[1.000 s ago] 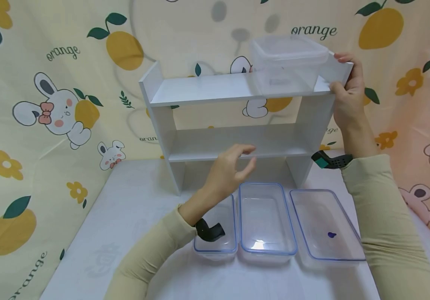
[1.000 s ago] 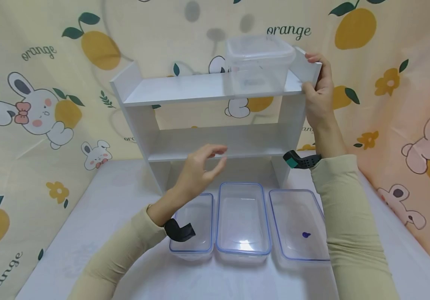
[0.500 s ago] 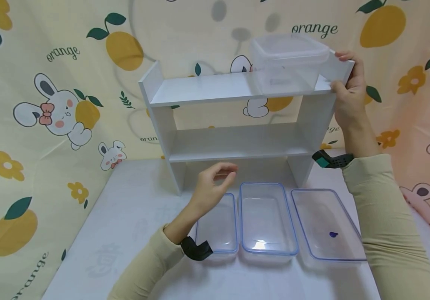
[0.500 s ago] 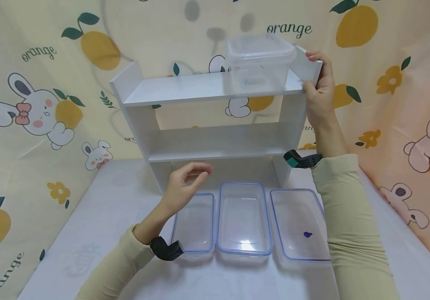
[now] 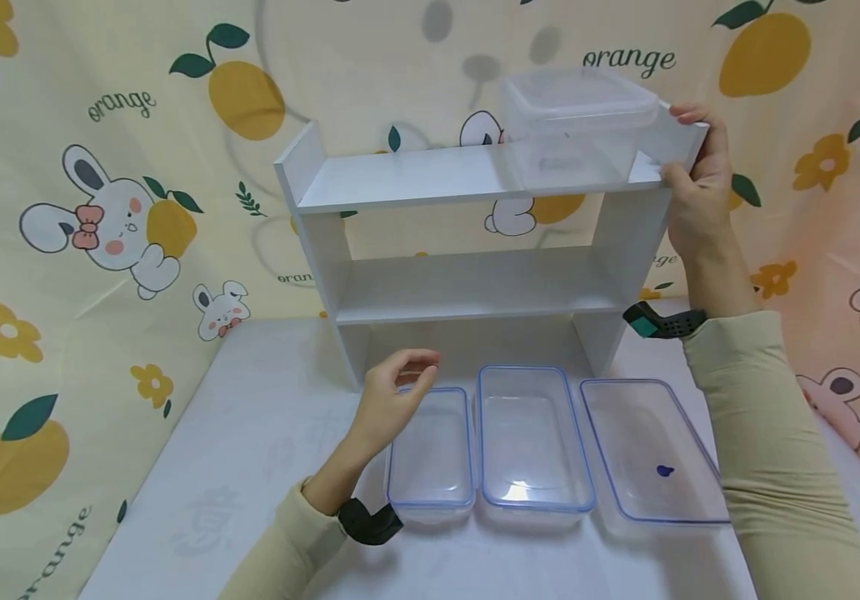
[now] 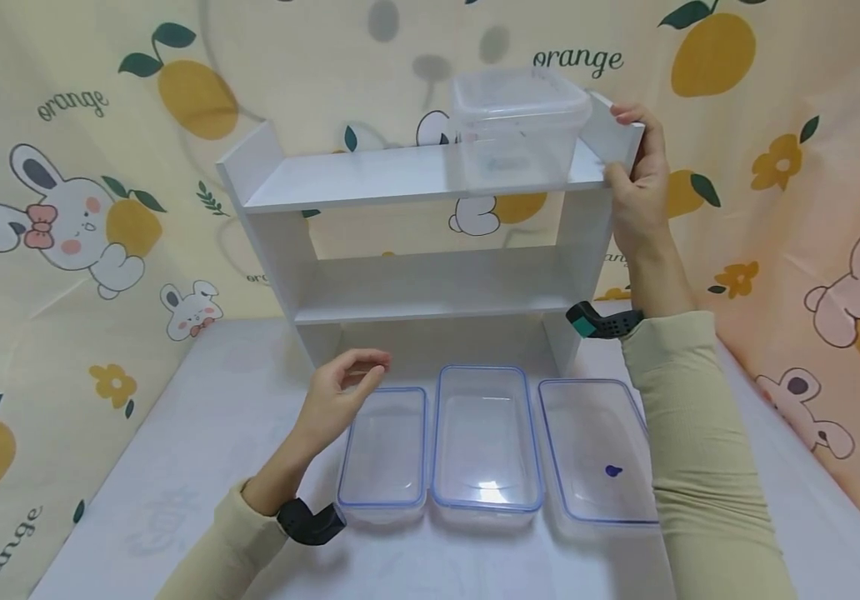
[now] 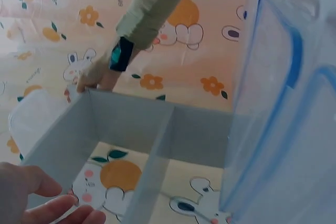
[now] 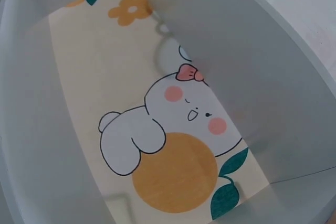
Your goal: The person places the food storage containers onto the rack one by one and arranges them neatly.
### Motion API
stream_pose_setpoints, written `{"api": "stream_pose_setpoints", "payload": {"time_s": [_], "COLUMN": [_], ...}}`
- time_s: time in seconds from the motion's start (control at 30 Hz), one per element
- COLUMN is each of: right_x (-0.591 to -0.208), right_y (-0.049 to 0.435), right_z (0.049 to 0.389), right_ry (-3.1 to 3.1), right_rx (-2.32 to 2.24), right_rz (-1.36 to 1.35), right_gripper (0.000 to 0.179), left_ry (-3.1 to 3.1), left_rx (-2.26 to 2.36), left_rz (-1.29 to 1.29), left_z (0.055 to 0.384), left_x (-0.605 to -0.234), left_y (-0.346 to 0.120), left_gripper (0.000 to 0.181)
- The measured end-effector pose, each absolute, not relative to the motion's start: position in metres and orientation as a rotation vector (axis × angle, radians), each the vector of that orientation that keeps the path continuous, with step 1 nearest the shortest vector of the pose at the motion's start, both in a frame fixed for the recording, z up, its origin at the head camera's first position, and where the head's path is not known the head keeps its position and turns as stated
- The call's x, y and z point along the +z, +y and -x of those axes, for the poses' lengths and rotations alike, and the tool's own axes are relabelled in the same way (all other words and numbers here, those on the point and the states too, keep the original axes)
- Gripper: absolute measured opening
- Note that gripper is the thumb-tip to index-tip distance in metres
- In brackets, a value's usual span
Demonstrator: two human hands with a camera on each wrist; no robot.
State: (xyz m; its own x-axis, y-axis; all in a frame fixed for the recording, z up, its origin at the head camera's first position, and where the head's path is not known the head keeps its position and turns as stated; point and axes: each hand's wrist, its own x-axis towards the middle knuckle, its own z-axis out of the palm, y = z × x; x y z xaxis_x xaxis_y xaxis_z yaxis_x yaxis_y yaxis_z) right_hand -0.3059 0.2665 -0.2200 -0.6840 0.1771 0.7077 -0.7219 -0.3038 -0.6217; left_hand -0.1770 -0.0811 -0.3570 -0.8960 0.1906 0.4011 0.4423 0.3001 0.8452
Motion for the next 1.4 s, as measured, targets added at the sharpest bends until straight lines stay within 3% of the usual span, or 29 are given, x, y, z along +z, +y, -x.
{"api": "stream_pose_setpoints", "payload": {"time_s": [0.83,1.4], "right_x": [-0.22,-0.22], "right_y": [0.263,0.263], "right_z": [0.305,0.304], "right_ry": [-1.36,-1.348], "right_rx": [2.006,2.03], "right_rz": [-0.714,-0.692], "right_gripper": [0.047,0.047], "left_ry": [-2.499,-2.727], "left_rx": [-1.674,-1.766], "left_rz": [0.106,0.051], "left_z": [0.185,0.182], "left_x": [-0.416,-0.44], "left_y": [-0.131,-0.143], "left_gripper": [0.022,0.035]}}
